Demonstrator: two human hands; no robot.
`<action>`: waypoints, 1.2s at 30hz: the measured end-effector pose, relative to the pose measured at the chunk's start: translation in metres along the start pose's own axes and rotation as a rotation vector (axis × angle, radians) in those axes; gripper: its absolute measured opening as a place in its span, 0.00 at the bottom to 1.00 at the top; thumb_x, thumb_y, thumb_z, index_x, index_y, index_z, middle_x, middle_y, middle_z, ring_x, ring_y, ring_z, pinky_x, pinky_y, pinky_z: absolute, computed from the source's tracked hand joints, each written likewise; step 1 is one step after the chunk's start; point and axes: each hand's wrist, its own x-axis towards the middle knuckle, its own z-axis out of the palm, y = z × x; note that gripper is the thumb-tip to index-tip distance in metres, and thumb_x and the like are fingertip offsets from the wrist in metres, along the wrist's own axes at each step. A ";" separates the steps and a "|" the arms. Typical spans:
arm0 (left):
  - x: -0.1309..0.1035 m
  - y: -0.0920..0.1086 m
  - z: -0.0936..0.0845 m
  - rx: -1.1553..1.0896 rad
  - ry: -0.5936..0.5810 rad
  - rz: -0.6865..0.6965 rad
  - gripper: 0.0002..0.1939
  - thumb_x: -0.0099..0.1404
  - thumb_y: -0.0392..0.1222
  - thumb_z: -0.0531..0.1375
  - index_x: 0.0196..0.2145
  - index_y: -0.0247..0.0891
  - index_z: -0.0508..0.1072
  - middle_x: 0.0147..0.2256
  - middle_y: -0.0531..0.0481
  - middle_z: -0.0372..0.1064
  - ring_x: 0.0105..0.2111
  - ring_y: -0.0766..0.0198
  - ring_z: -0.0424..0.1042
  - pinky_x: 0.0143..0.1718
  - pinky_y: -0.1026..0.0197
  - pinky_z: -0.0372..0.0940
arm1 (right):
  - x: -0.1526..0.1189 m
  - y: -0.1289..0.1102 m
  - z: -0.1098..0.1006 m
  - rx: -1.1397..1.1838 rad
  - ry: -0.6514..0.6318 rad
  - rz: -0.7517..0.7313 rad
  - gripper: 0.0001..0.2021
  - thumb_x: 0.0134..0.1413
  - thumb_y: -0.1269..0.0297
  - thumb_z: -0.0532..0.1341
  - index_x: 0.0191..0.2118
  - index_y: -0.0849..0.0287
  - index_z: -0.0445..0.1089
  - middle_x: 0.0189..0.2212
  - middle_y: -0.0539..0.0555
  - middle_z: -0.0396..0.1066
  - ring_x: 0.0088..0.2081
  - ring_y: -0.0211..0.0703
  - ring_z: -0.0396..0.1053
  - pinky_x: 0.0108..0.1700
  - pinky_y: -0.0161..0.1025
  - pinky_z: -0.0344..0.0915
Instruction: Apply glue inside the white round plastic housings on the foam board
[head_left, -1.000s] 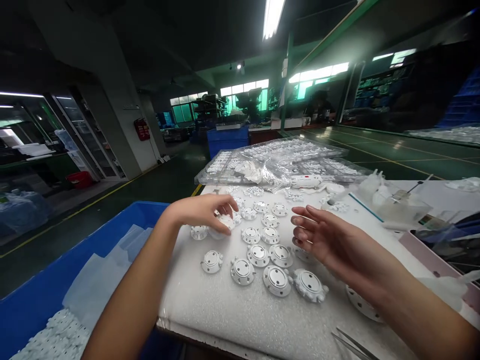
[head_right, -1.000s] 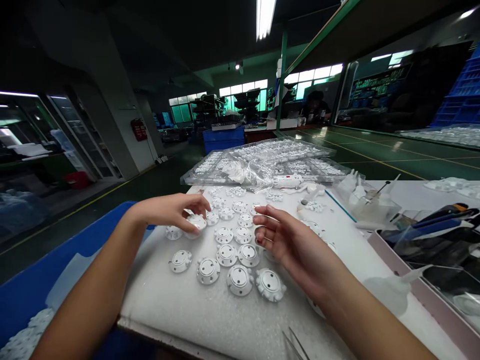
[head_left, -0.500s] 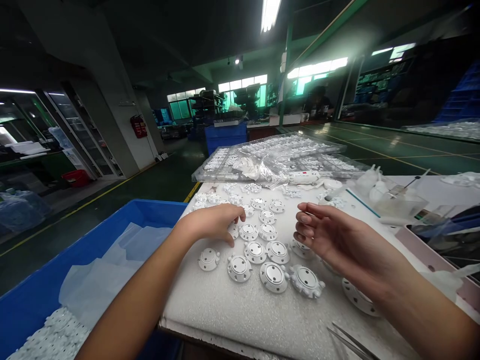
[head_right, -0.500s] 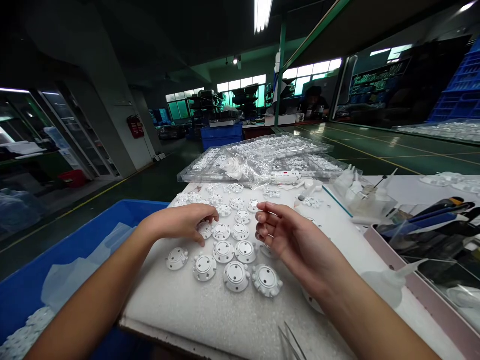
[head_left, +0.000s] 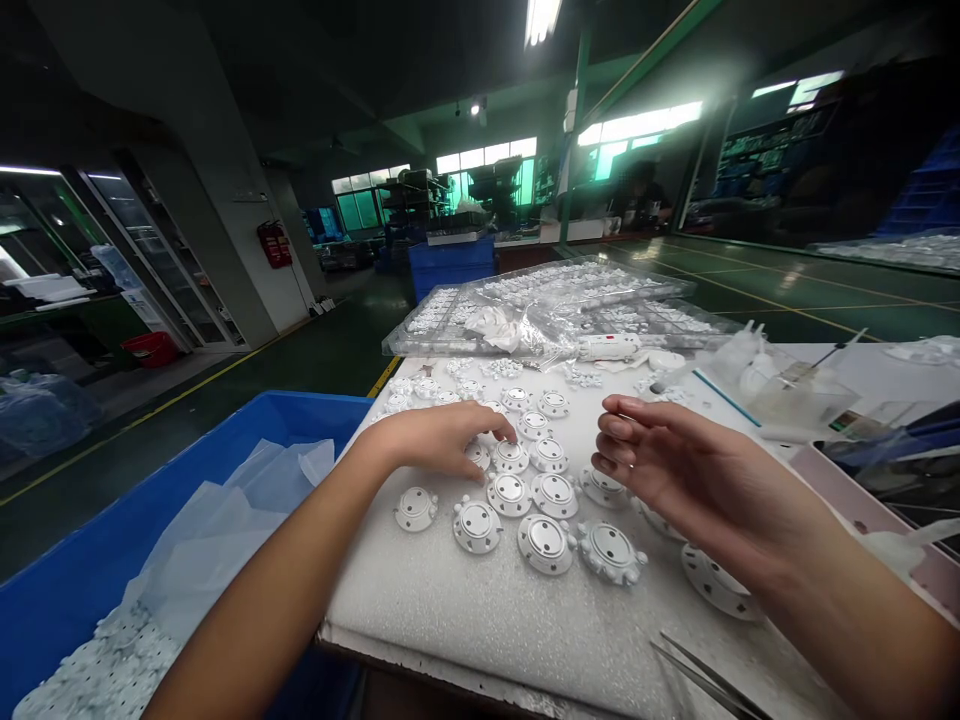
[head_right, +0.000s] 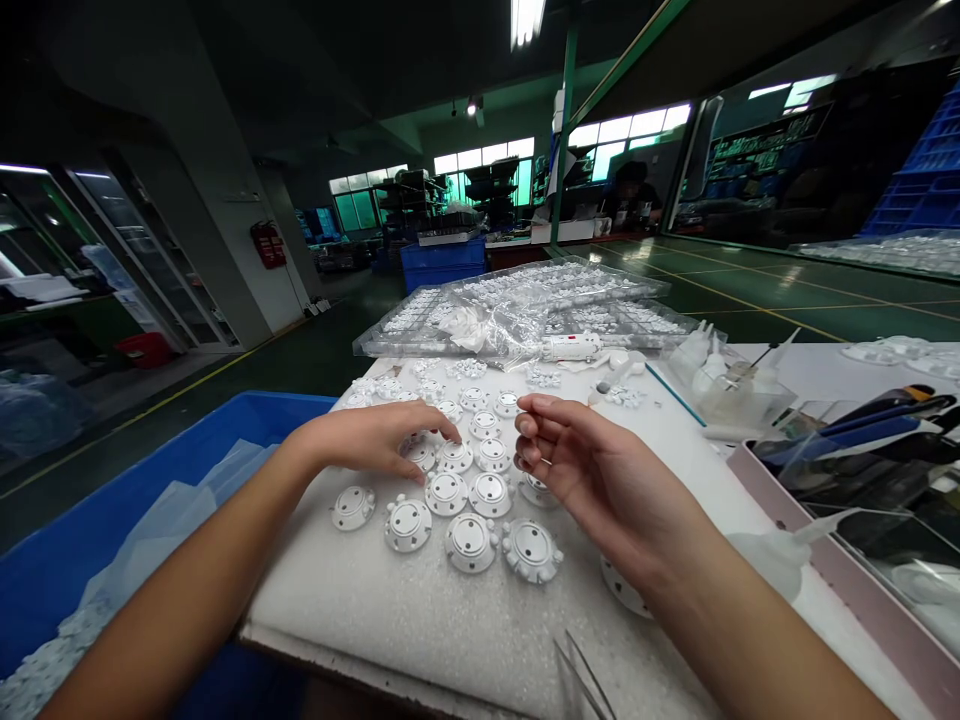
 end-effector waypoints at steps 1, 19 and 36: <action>-0.001 0.000 -0.001 -0.003 -0.021 -0.004 0.29 0.57 0.47 0.61 0.56 0.52 0.62 0.56 0.49 0.60 0.50 0.54 0.63 0.44 0.57 0.60 | 0.000 0.000 0.000 -0.002 0.002 0.000 0.06 0.44 0.67 0.66 0.31 0.59 0.69 0.27 0.52 0.58 0.27 0.34 0.57 0.28 0.30 0.64; 0.029 0.003 0.025 0.053 0.187 0.031 0.27 0.57 0.58 0.60 0.50 0.39 0.70 0.47 0.45 0.67 0.47 0.53 0.65 0.42 0.58 0.59 | -0.001 0.003 -0.002 -0.062 -0.056 -0.005 0.06 0.48 0.64 0.65 0.30 0.60 0.69 0.26 0.50 0.60 0.27 0.32 0.59 0.28 0.29 0.64; 0.023 0.027 0.014 -0.433 0.645 0.158 0.22 0.66 0.52 0.53 0.55 0.41 0.65 0.52 0.44 0.66 0.47 0.58 0.68 0.45 0.57 0.65 | 0.007 0.017 -0.007 -0.341 0.055 -0.148 0.15 0.52 0.54 0.63 0.39 0.61 0.68 0.28 0.53 0.70 0.31 0.34 0.68 0.33 0.27 0.67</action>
